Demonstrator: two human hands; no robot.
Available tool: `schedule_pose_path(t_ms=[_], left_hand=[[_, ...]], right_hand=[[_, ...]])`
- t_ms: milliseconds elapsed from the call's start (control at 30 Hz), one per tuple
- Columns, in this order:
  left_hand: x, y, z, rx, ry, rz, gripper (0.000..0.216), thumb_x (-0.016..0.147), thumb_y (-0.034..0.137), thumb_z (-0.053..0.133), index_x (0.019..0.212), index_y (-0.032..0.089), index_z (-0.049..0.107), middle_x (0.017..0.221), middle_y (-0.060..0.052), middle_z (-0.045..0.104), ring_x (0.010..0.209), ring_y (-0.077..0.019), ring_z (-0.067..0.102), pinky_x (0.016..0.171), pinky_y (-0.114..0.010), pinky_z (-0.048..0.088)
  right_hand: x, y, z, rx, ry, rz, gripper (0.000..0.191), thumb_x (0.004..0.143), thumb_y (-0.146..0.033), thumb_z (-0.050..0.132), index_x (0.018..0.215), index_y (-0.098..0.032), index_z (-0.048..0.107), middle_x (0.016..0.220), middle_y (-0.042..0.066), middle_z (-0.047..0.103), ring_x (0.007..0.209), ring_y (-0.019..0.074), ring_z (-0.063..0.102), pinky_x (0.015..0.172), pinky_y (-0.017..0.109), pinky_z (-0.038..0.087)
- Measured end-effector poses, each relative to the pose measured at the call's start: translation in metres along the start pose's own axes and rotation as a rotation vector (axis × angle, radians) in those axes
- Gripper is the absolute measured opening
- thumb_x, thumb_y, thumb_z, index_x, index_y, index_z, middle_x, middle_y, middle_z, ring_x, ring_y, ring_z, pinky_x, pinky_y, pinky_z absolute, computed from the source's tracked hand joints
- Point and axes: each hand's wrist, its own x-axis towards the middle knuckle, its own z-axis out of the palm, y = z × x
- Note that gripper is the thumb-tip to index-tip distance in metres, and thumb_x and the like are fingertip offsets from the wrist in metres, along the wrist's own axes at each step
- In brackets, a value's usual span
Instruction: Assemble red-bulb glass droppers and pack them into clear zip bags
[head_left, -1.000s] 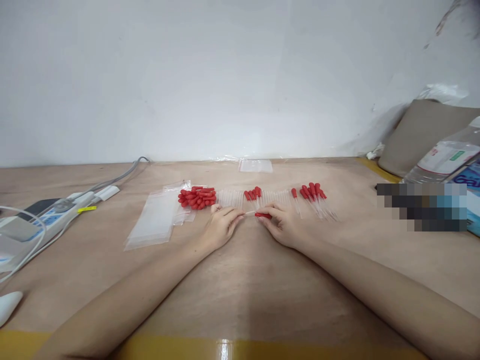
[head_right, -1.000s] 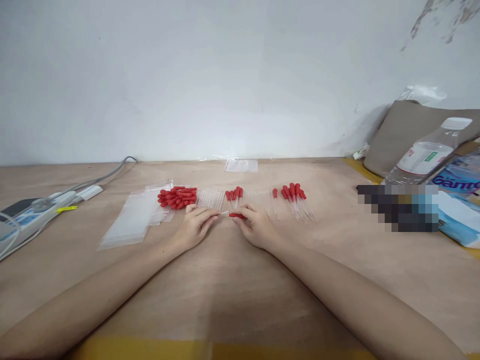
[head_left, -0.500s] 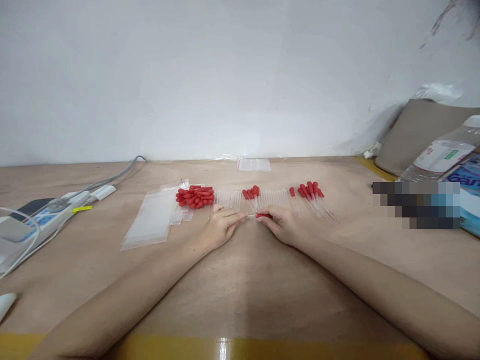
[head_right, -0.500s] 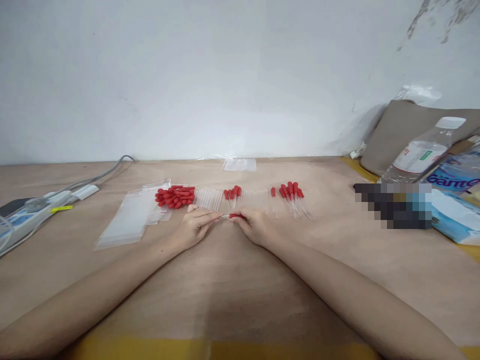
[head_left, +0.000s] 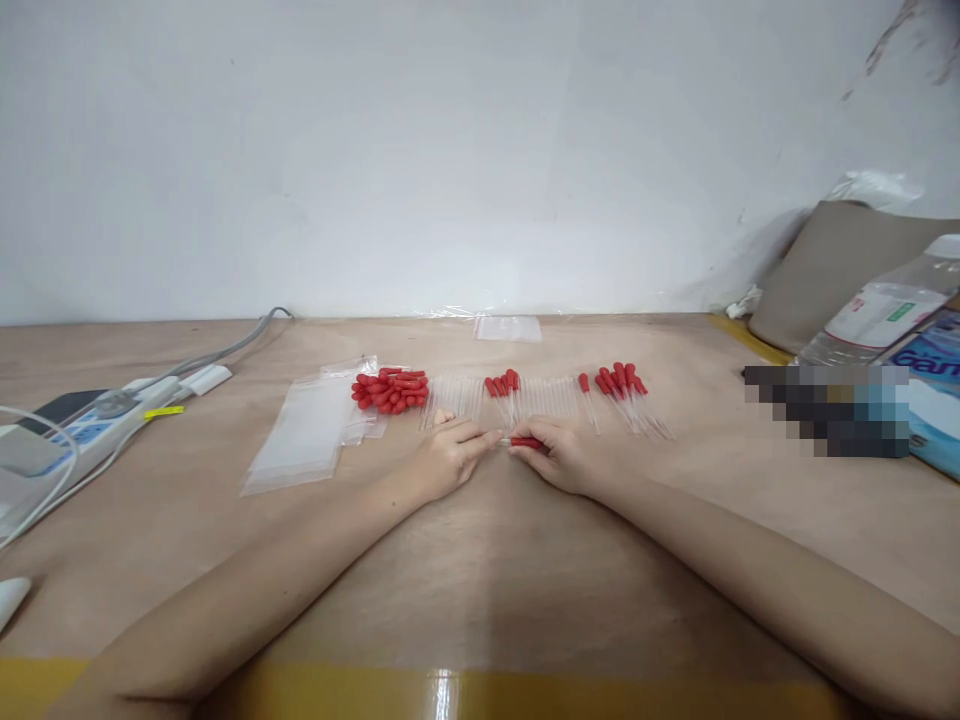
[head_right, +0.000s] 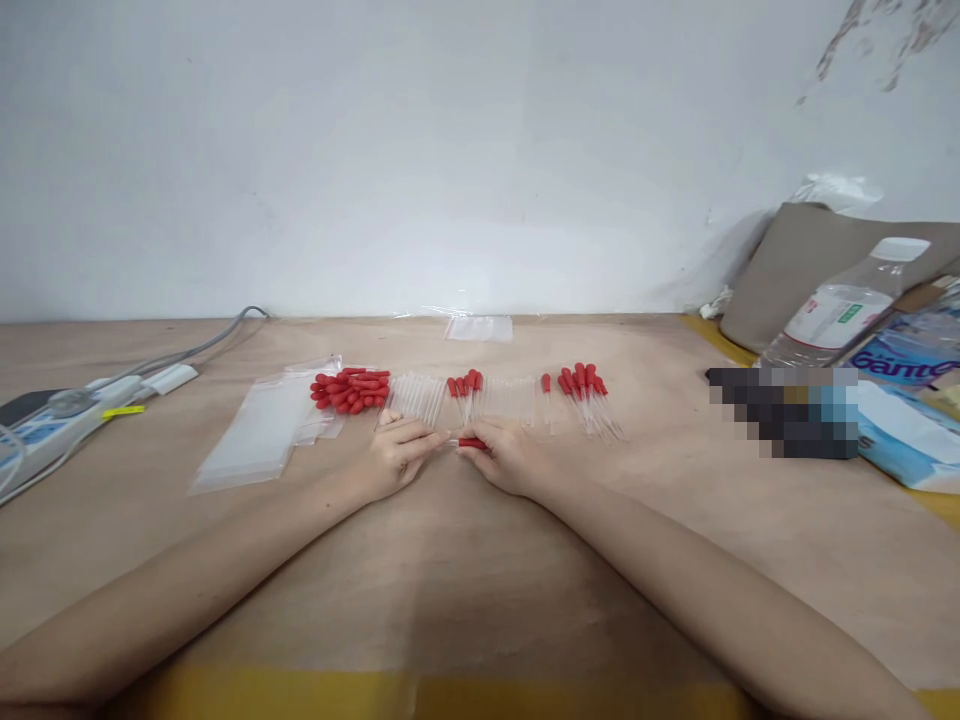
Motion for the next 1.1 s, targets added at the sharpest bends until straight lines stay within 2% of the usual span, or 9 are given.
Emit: schedule_pose_path(t_ms=[300,400,467,600,700,800,867,967,1100], left_hand=[[0.003,0.003,0.003,-0.043,-0.063,-0.062,0.027,0.088,0.016,0.038,0.103,0.020,0.060,0.081,-0.004,0.065,0.069,-0.0142,0.057,0.063,-0.030,0.032],[0.004,0.005,0.004,-0.075,-0.023,-0.137,0.024,0.089,0.021,0.040,0.103,0.019,0.060,0.083,-0.005,0.066,0.072,-0.0148,0.058,0.067,-0.030,0.035],[0.004,0.005,0.002,-0.111,0.005,-0.192,0.025,0.089,0.026,0.042,0.109,0.020,0.056,0.089,-0.005,0.066,0.077,-0.0156,0.059,0.072,-0.031,0.035],[0.004,0.004,-0.006,-0.176,0.028,-0.301,0.038,0.089,0.032,0.040,0.125,0.020,0.041,0.104,-0.007,0.063,0.094,-0.0185,0.056,0.083,-0.035,0.031],[0.004,0.001,-0.009,-0.178,0.045,-0.399,0.034,0.091,0.029,0.037,0.122,0.018,0.043,0.103,-0.006,0.062,0.094,-0.0178,0.055,0.082,-0.035,0.030],[0.005,0.001,-0.009,-0.149,0.020,-0.431,0.027,0.090,0.027,0.038,0.111,0.018,0.052,0.098,-0.005,0.063,0.090,-0.0168,0.054,0.081,-0.035,0.028],[0.006,0.002,-0.008,-0.120,-0.005,-0.419,0.023,0.090,0.028,0.040,0.101,0.019,0.058,0.095,-0.004,0.063,0.088,-0.0166,0.054,0.083,-0.036,0.027],[0.007,0.003,-0.007,-0.085,-0.017,-0.403,0.021,0.088,0.029,0.043,0.088,0.020,0.062,0.092,-0.003,0.064,0.085,-0.0163,0.054,0.083,-0.037,0.025],[0.005,0.002,-0.005,-0.064,-0.023,-0.407,0.018,0.085,0.029,0.047,0.084,0.021,0.063,0.090,-0.003,0.063,0.083,-0.0164,0.054,0.082,-0.037,0.026]], right_hand=[[0.004,-0.001,0.001,0.025,-0.038,0.010,0.013,0.082,-0.025,0.050,0.085,-0.017,0.059,0.077,0.005,0.063,0.071,0.0147,0.057,0.066,0.028,0.047],[0.008,0.001,0.000,0.137,-0.025,0.056,0.015,0.083,-0.026,0.050,0.085,-0.018,0.062,0.081,0.005,0.064,0.076,0.0146,0.058,0.070,0.029,0.047],[0.012,0.003,-0.003,0.248,0.002,0.093,0.015,0.082,-0.029,0.052,0.084,-0.019,0.062,0.085,0.005,0.064,0.080,0.0144,0.059,0.074,0.030,0.047],[0.022,0.009,-0.026,0.469,0.181,0.301,0.026,0.072,-0.039,0.061,0.087,-0.019,0.057,0.078,0.003,0.062,0.073,0.0137,0.059,0.069,0.030,0.048],[0.030,0.018,-0.058,0.523,0.283,0.465,0.033,0.066,-0.043,0.065,0.085,-0.018,0.053,0.073,0.002,0.062,0.067,0.0127,0.059,0.062,0.026,0.047],[0.036,0.035,-0.089,0.230,0.316,0.717,0.031,0.072,-0.042,0.058,0.090,-0.017,0.056,0.073,0.004,0.064,0.052,0.0107,0.054,0.049,0.023,0.041],[0.037,0.048,-0.098,-0.069,0.266,0.827,0.027,0.072,-0.039,0.058,0.086,-0.016,0.059,0.072,0.005,0.065,0.053,0.0122,0.055,0.050,0.024,0.040],[0.038,0.066,-0.092,-0.410,0.119,0.890,0.022,0.070,-0.035,0.057,0.082,-0.017,0.062,0.078,0.008,0.066,0.069,0.0188,0.060,0.058,0.027,0.042],[0.036,0.075,-0.073,-0.625,0.013,0.919,0.027,0.073,-0.034,0.052,0.089,-0.015,0.063,0.090,0.014,0.065,0.087,0.0260,0.059,0.065,0.031,0.043]])
